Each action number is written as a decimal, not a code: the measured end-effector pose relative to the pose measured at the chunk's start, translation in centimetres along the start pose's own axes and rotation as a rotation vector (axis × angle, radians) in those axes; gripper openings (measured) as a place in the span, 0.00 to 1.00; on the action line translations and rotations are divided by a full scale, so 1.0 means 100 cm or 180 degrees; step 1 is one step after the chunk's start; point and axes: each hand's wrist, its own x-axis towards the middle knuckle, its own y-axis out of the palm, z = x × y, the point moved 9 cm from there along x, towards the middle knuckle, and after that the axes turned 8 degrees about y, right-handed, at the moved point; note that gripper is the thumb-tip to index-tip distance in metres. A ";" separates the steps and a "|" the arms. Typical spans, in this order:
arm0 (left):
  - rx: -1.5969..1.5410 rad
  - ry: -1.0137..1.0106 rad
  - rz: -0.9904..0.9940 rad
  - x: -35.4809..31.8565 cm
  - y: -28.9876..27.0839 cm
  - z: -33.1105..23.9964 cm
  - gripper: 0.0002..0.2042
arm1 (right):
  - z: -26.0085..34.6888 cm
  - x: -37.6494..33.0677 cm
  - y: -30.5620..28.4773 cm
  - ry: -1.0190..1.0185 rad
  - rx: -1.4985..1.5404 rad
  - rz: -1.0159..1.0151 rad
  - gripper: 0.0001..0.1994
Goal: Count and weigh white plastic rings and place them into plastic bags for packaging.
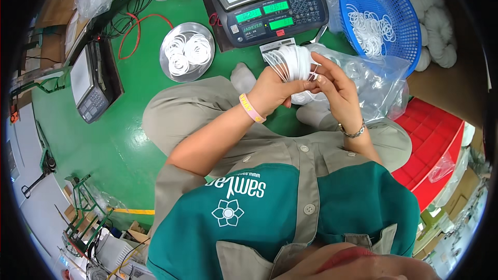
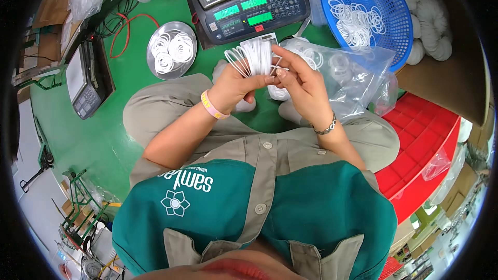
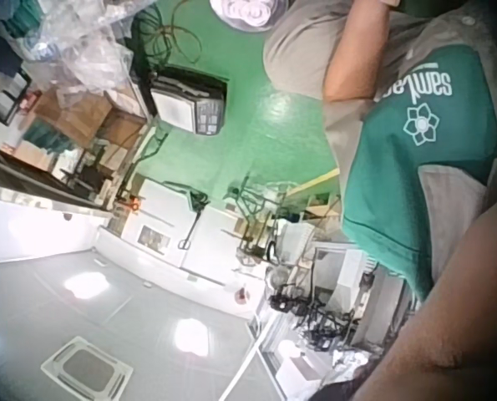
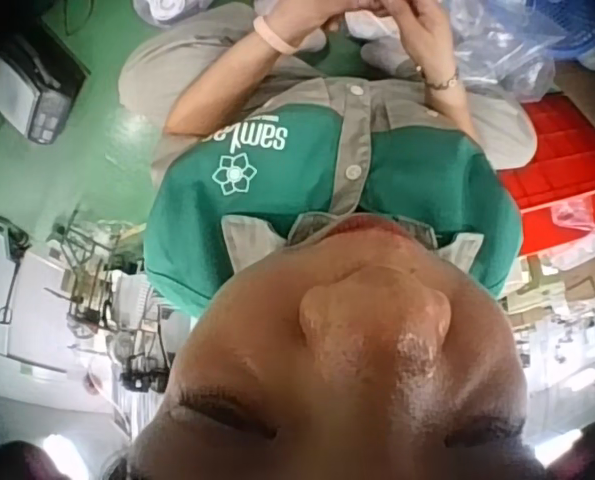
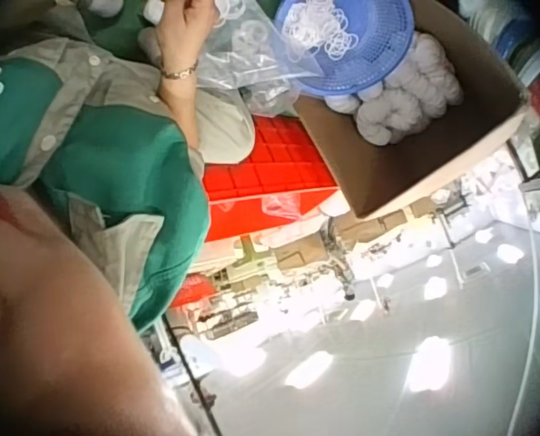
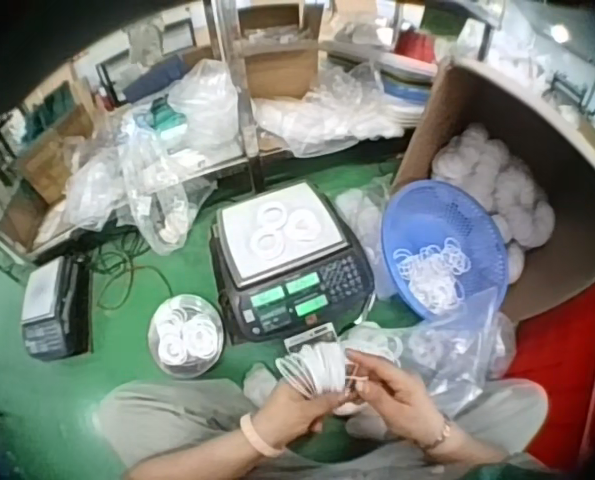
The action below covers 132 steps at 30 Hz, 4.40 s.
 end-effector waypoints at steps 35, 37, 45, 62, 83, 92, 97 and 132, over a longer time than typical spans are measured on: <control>-0.0764 -0.0145 -0.0103 0.000 -0.003 0.009 0.13 | 0.002 0.001 0.003 -0.0195 -0.0113 0.0000 0.24; -0.0761 -0.0152 -0.0107 -0.001 -0.003 0.008 0.12 | 0.002 0.000 0.003 -0.0214 -0.0122 -0.0021 0.23; -0.0843 -0.0461 -0.0249 -0.003 -0.006 0.014 0.10 | 0.000 0.001 -0.002 -0.0336 0.0124 -0.0206 0.20; -0.0834 -0.0083 -0.0226 0.001 -0.009 0.005 0.10 | 0.008 0.001 0.003 -0.0710 -0.0181 -0.0318 0.07; 0.0096 -0.0225 0.1015 -0.009 0.025 0.003 0.11 | 0.014 0.003 0.006 -0.0686 -0.1281 0.0987 0.43; -0.0338 -0.0610 0.1608 -0.023 0.055 0.021 0.14 | -0.017 0.011 -0.001 -0.0369 -0.0160 0.0483 0.19; -0.0030 -0.0448 0.1951 -0.030 0.066 0.017 0.13 | -0.023 0.011 0.008 -0.0159 -0.0459 0.0788 0.17; 0.0612 0.0191 0.1828 -0.026 0.058 -0.003 0.09 | -0.046 0.011 0.014 0.0683 0.0762 0.0790 0.10</control>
